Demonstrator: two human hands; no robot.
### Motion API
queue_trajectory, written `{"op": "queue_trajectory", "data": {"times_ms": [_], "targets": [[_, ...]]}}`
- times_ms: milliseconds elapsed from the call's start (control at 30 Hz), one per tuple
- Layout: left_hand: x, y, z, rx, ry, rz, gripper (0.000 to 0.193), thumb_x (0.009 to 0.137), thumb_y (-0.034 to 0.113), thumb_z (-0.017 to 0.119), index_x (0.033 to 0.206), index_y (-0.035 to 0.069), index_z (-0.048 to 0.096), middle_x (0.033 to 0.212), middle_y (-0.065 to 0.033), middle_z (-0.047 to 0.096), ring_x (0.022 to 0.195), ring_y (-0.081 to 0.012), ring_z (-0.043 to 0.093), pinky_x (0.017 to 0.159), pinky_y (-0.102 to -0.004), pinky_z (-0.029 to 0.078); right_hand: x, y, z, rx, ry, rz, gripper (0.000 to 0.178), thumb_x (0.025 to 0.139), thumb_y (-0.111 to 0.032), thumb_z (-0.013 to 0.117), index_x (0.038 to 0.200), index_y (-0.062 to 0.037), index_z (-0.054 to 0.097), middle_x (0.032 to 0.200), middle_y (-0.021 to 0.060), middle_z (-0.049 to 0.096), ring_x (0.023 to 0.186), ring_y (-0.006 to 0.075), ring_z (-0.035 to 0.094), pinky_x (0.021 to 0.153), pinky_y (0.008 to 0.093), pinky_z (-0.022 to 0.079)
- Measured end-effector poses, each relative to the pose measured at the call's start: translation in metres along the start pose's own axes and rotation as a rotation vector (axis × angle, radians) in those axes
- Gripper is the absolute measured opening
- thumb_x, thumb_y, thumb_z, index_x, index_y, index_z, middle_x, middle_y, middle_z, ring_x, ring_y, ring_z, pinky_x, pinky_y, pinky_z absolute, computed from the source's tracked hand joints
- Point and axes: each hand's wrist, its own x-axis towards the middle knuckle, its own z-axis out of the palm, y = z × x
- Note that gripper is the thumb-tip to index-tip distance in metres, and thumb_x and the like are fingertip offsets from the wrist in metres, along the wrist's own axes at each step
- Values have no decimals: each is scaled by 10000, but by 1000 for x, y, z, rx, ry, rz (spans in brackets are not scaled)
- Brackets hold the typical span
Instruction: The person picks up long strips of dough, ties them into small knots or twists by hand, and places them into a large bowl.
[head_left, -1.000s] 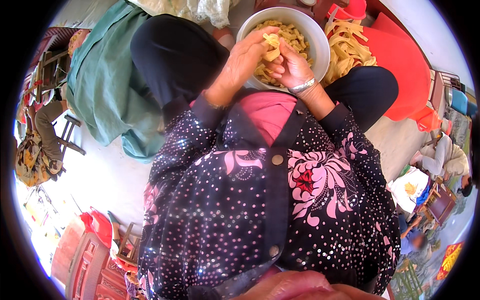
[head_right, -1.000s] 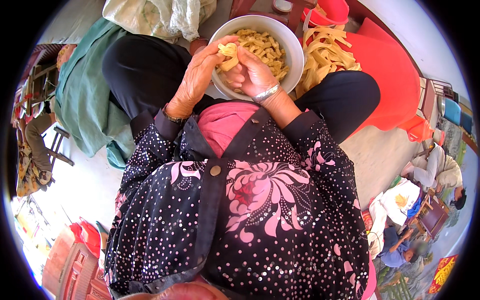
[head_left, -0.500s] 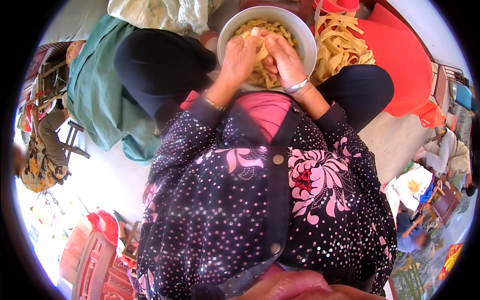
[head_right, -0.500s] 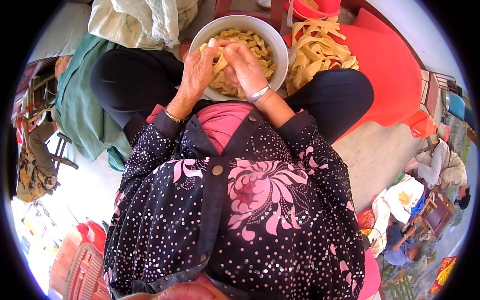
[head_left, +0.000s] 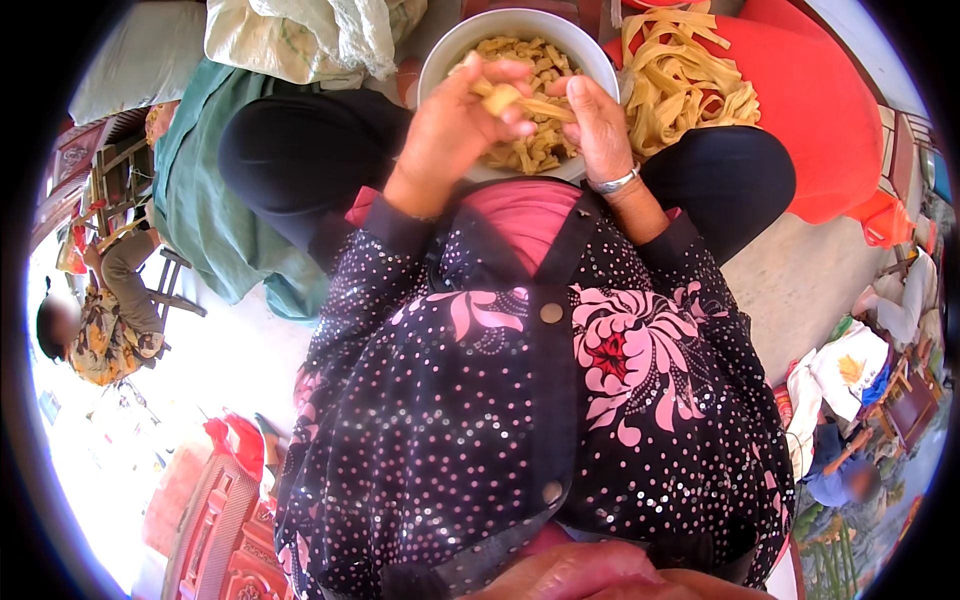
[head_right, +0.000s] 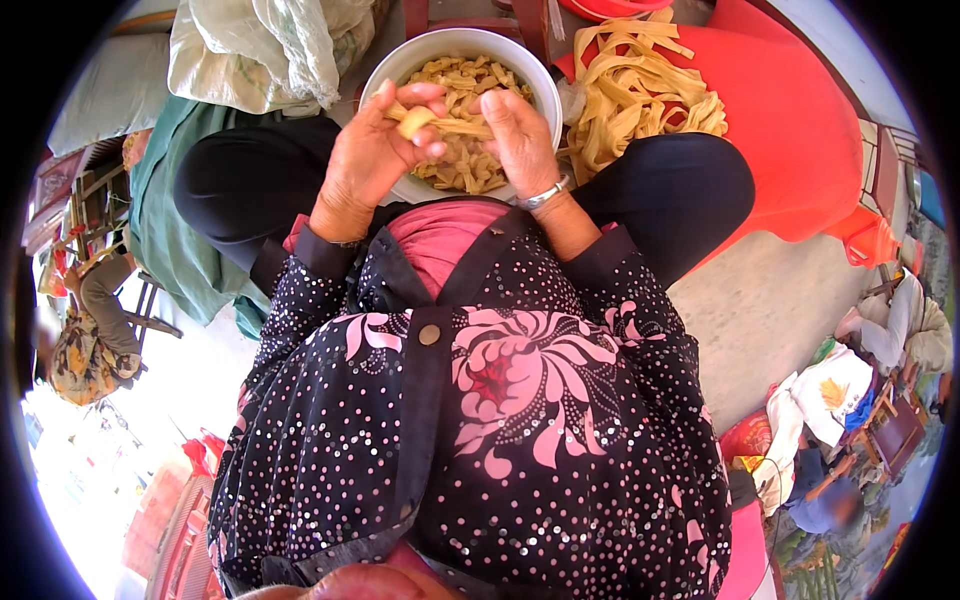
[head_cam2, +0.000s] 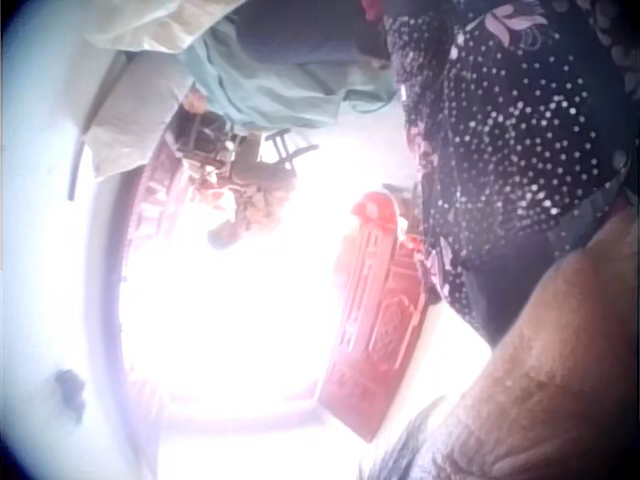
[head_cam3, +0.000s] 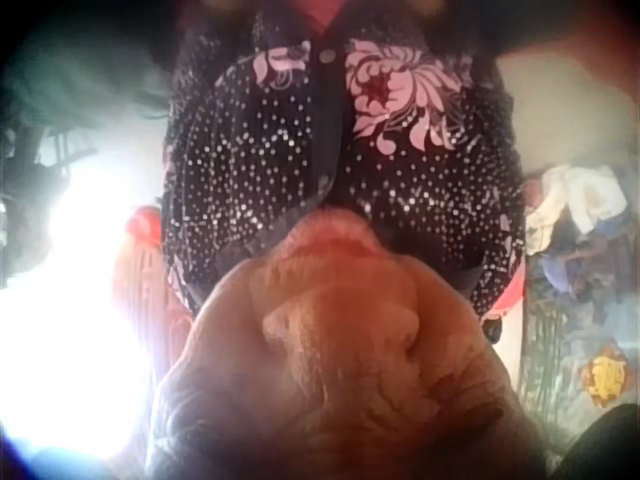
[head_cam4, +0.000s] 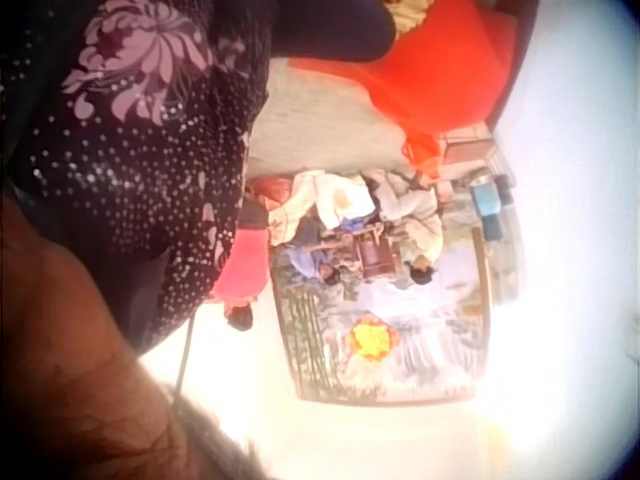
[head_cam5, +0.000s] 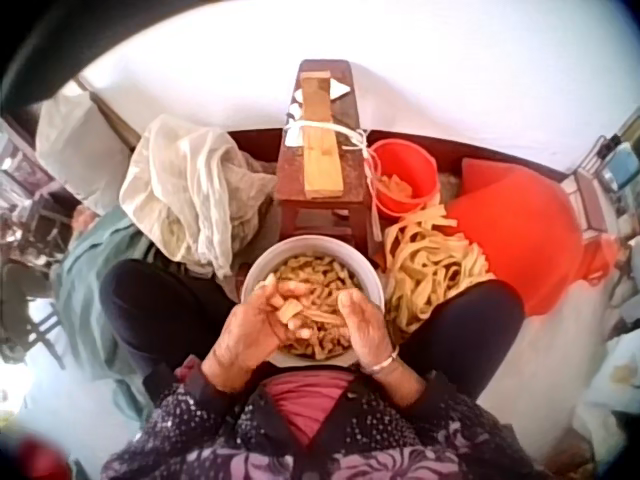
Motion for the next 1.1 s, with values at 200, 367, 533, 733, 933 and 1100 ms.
{"op": "queue_trajectory", "data": {"times_ms": [200,367,533,733,933,1100], "targets": [[-3,4,-3,84,66,32,523,987,406,346,1203,-44,501,973,-93,552,731,-131,511,733,-343,512,-5,10,-5,-274,-60,-283,190,909,-209,604,869,-24,624,634,-70,502,562,11,388,484,178,311],[-6,-2,9,348,220,-43,564,953,476,415,1186,-25,525,899,-71,561,593,-93,486,596,-288,516,-6,2,-4,-529,-24,-387,181,883,-197,634,874,-17,622,645,-9,555,579,45,461,526,208,395],[-8,-6,2,379,237,-60,315,943,297,512,1060,12,578,680,-8,529,458,-32,359,473,-205,381,-6,1,0,-744,-10,-511,209,831,-267,659,817,-62,620,673,113,590,584,282,581,518,334,443],[-10,-2,4,328,234,-26,155,898,164,581,966,25,579,628,18,470,420,-14,280,445,-186,332,-5,0,1,-776,-38,-532,218,835,-288,650,816,-75,607,652,112,583,581,298,583,511,357,440],[-11,-3,3,303,284,57,79,874,107,600,928,53,576,607,49,382,452,-23,281,441,-190,292,-7,-2,3,-733,-46,-525,207,828,-280,661,817,-77,621,633,106,581,562,282,584,499,340,439],[-18,7,2,249,329,138,49,867,106,607,897,73,587,611,57,377,478,-29,299,442,-194,273,-16,-14,-5,-758,-89,-473,187,862,-191,651,876,-6,633,667,74,602,559,122,550,537,245,443]]}}
